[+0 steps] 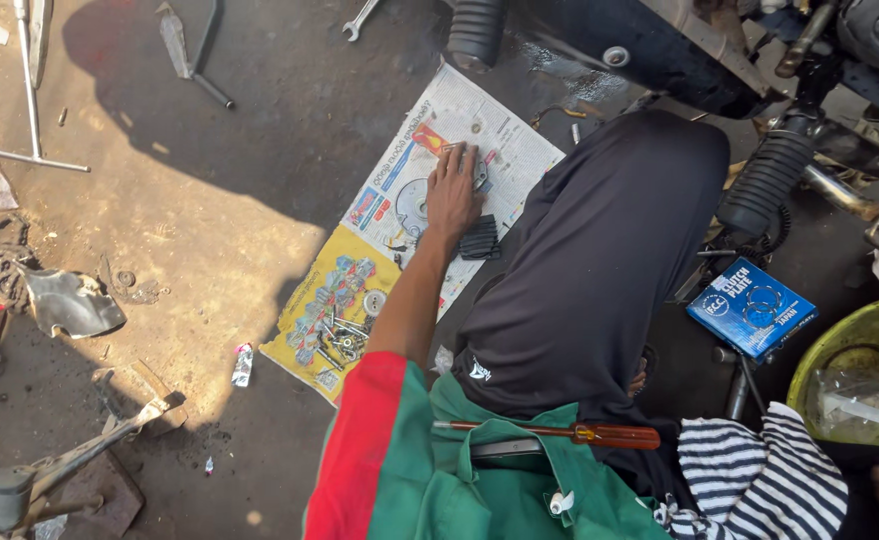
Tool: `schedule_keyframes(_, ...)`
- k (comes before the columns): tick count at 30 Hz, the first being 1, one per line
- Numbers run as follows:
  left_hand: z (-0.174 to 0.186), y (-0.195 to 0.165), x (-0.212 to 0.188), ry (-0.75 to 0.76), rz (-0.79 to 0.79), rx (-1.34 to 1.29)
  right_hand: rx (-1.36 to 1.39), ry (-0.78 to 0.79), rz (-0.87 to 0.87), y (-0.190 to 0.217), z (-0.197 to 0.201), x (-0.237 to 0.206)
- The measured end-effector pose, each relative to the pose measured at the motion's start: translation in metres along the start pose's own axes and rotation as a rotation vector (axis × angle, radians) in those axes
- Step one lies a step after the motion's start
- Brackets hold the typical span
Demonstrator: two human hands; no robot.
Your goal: The person cleans a circular metal part with a cloth, then uses a screwdriver to adjust components on the motorcycle engine. They also use a hammer to tap the screwdriver handle while working on the engine.
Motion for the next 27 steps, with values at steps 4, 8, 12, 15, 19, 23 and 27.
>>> schedule_keyframes(4, -0.014, 0.003, -0.001, 0.043, 0.069, 0.087, -0.111, 0.462, 0.191, 0.015, -0.088, -0.027)
schedule_keyframes(8, -0.009, 0.018, -0.001, -0.019, 0.07, -0.093, -0.172, 0.443, -0.019, 0.006, -0.111, -0.041)
schedule_keyframes(12, 0.016, 0.05, -0.013, -0.257, -0.029, -0.803, -0.07, 0.31, -0.078, 0.0, -0.104, -0.045)
schedule_keyframes(15, -0.017, 0.114, -0.039, -0.076, 0.357, -1.459, -0.031, 0.242, -0.078, -0.008, -0.105, -0.039)
schedule_keyframes(19, 0.008, 0.172, -0.089, -0.178, 0.387, -1.539, 0.009, 0.191, -0.068, -0.017, -0.122, -0.029)
schedule_keyframes(23, 0.017, 0.198, -0.145, -0.186, 0.472, -1.648, 0.031, 0.178, -0.052, -0.014, -0.12, -0.017)
schedule_keyframes(27, -0.004, 0.226, -0.214, -0.284, 0.785, -1.544, 0.05, 0.18, -0.024, -0.003, -0.118, -0.001)
Point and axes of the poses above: each hand's wrist, its own x-axis towards the middle knuckle, its own z-axis out of the back of the hand, y = z × x, the point moved 10 cm from there along x, towards the middle knuckle, and after that the axes turned 4 degrees about y, right-handed, at the moved point
